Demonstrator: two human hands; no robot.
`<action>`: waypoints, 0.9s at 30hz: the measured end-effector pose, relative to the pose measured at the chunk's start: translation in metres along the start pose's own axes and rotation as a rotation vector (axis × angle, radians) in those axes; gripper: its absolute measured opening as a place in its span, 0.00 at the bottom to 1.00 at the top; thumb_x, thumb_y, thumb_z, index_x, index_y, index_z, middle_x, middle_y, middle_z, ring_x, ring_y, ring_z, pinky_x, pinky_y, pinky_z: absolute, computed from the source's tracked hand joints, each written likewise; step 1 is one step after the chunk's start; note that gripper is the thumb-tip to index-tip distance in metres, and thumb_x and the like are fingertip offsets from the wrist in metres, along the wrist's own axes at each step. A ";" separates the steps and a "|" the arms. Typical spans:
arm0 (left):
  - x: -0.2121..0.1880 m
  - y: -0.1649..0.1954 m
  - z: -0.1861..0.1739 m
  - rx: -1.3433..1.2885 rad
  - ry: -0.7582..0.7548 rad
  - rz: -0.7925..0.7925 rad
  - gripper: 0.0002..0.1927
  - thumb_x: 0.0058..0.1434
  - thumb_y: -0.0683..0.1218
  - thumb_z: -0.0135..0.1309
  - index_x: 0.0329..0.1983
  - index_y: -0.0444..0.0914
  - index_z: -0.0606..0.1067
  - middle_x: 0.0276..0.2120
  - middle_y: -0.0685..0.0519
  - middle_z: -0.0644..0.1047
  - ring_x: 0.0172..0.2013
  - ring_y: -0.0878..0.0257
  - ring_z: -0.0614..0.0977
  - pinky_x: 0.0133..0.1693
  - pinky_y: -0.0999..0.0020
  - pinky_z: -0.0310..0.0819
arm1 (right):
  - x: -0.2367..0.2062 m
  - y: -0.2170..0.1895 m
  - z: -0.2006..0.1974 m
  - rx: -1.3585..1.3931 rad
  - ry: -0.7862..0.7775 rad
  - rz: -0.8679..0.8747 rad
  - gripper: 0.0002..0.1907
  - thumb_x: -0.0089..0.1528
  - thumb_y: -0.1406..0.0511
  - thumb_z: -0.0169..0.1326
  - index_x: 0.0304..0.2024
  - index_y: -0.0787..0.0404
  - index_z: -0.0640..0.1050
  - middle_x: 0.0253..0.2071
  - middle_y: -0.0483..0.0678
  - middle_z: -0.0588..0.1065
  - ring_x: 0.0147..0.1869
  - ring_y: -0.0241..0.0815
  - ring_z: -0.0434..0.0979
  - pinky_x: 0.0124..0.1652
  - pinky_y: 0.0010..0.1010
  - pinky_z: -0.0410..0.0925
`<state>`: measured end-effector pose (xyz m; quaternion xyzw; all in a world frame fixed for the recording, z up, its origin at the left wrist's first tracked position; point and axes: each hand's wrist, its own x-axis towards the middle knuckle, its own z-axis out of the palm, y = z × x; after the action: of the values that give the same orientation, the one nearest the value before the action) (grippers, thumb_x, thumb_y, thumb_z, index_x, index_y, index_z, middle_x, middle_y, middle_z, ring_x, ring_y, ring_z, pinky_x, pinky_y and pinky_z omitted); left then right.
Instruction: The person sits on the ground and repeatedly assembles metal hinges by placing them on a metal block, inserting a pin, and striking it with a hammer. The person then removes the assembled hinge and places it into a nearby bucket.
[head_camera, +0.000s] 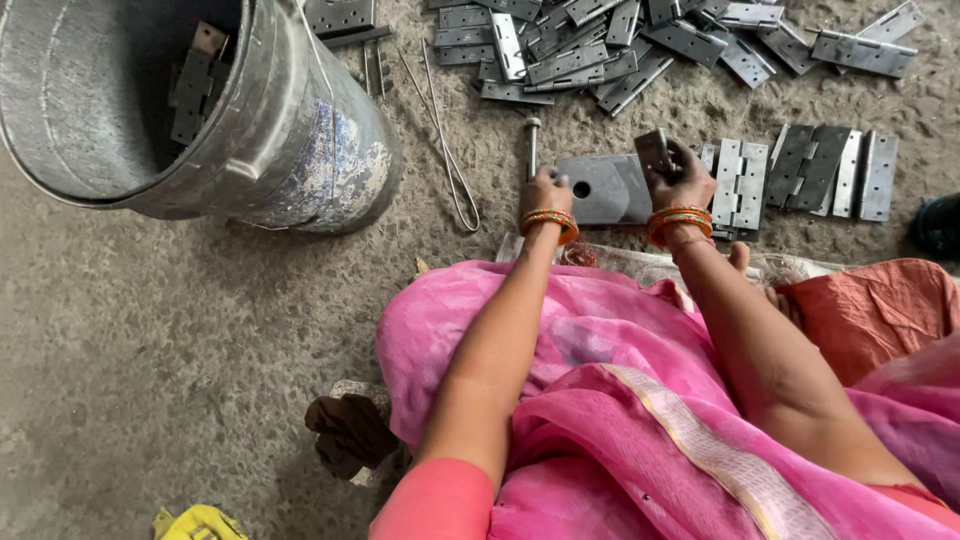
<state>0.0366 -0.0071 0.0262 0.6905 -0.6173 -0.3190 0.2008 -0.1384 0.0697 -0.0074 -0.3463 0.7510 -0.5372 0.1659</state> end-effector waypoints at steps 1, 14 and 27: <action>0.003 -0.003 -0.007 0.032 0.013 -0.077 0.11 0.61 0.51 0.57 0.44 0.43 0.80 0.37 0.41 0.83 0.40 0.43 0.84 0.40 0.49 0.78 | -0.001 0.001 0.000 -0.065 -0.062 -0.096 0.24 0.55 0.72 0.69 0.54 0.60 0.82 0.48 0.51 0.83 0.49 0.41 0.84 0.49 0.29 0.76; -0.001 -0.014 -0.020 0.321 0.037 -0.149 0.11 0.69 0.43 0.49 0.52 0.38 0.73 0.50 0.41 0.79 0.49 0.43 0.83 0.49 0.47 0.79 | -0.024 0.017 -0.020 -0.246 -0.080 0.041 0.15 0.54 0.63 0.73 0.44 0.54 0.86 0.39 0.48 0.82 0.38 0.42 0.83 0.39 0.31 0.74; 0.014 -0.009 -0.004 -0.194 0.018 -0.316 0.25 0.69 0.61 0.48 0.36 0.35 0.81 0.23 0.47 0.79 0.22 0.55 0.80 0.25 0.56 0.71 | -0.024 0.042 -0.016 -0.340 -0.085 -0.122 0.10 0.59 0.60 0.70 0.42 0.52 0.87 0.42 0.46 0.81 0.41 0.49 0.82 0.41 0.37 0.73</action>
<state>0.0467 -0.0198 0.0200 0.7590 -0.4657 -0.3986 0.2194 -0.1453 0.1050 -0.0429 -0.4366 0.8008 -0.3967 0.1036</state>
